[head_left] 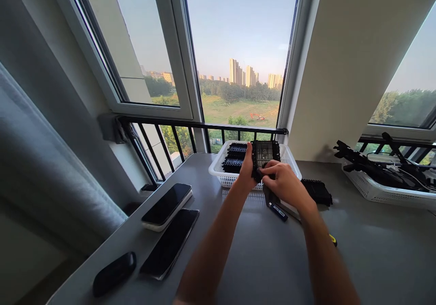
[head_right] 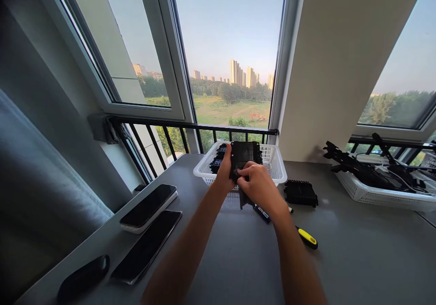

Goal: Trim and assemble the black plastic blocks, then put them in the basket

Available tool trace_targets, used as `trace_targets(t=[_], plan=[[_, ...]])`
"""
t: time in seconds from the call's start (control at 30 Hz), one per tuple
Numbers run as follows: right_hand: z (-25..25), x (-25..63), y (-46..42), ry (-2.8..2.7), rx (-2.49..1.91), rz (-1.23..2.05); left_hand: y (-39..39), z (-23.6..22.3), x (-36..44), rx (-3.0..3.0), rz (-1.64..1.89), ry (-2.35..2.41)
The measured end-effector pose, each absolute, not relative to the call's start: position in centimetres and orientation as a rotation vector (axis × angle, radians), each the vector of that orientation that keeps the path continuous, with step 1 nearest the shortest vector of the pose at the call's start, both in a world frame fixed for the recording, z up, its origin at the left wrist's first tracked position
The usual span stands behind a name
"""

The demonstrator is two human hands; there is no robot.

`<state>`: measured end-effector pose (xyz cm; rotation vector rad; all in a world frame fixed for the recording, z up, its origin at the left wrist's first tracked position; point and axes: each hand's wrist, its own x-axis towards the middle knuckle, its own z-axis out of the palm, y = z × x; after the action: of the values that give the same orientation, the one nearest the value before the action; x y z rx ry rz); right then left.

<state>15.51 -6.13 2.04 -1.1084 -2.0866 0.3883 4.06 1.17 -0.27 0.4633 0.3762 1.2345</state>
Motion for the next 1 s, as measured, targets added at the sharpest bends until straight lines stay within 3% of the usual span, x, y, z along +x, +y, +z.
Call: trace_targets(t=[0.13, 0.33, 0.53, 1.0], plan=[[2.3, 16.6, -6.3, -1.967, -1.086, 0.491, 1.2, -0.2, 3.8, 0.525, 1.215, 0.331], [2.0, 16.4, -5.4, -1.485, -1.045, 0.160, 0.6, -0.1, 4.6, 0.587, 1.110, 0.300], [1.4, 15.5, -4.7, -1.687, -1.047, -0.062, 0.3, -0.8, 5.9, 0.637, 1.105, 0.288], [0.8, 14.2, -4.8, -1.871, -1.270, -0.144, -0.2, -0.6, 6.6, 0.501, 1.170, 0.360]])
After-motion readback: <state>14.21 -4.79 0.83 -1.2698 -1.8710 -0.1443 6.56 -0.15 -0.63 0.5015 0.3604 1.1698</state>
